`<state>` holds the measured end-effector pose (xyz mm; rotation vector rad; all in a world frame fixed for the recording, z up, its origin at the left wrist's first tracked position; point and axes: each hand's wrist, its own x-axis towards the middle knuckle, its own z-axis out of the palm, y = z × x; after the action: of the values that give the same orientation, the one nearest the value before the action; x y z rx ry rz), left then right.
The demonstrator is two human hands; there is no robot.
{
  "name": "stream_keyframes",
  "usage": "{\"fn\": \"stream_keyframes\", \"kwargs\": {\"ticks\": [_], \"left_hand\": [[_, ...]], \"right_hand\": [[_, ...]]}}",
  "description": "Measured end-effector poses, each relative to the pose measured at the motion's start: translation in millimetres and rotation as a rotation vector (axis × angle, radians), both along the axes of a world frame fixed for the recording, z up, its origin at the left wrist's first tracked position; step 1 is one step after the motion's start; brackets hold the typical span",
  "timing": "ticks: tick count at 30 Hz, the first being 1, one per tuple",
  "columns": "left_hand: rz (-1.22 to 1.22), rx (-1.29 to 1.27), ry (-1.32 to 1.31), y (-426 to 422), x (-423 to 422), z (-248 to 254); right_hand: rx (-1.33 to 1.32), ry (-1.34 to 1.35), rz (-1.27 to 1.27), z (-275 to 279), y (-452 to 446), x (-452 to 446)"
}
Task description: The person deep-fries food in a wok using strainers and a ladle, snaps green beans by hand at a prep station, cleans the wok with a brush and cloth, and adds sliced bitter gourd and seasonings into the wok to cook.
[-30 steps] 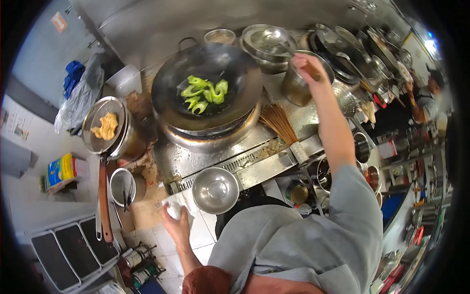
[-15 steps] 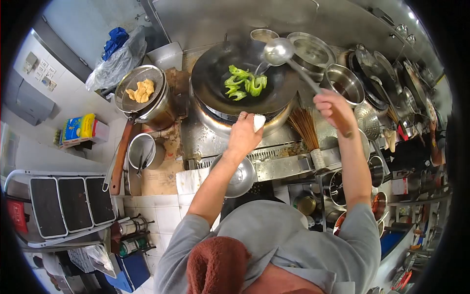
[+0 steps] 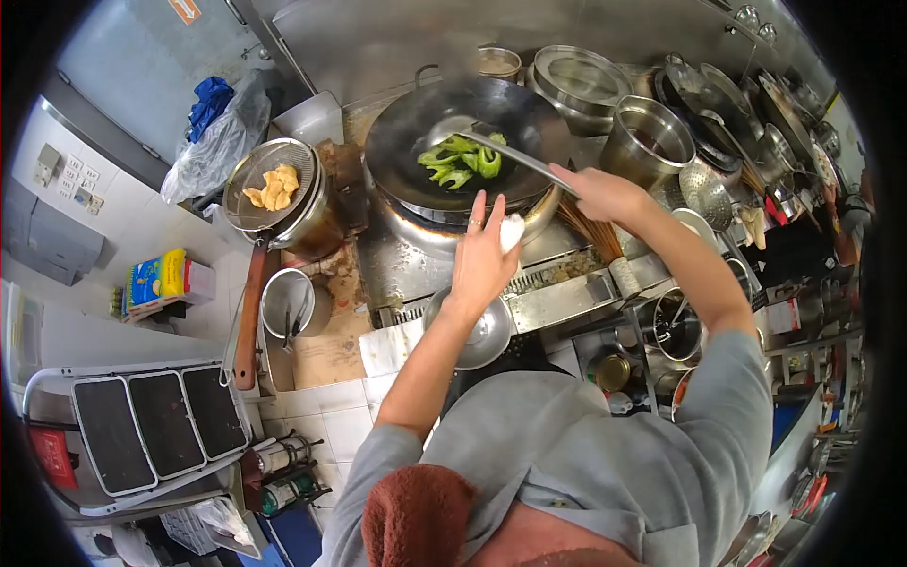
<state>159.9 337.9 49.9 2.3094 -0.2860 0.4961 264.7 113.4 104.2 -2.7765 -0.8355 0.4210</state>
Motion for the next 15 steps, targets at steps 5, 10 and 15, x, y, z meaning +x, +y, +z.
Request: {"fn": "stream_keyframes", "kwargs": {"ticks": [5, 10, 15], "left_hand": [[-0.034, -0.371, 0.402, 87, -52, -12], [0.149, 0.042, 0.47, 163, -72, -52], [-0.007, 0.095, 0.562, 173, -62, -82]], "right_hand": [[0.087, -0.352, 0.093, -29, -29, -18], [0.093, 0.161, -0.219, 14, 6, -37], [0.254, -0.032, -0.199, -16, 16, -19]]}}
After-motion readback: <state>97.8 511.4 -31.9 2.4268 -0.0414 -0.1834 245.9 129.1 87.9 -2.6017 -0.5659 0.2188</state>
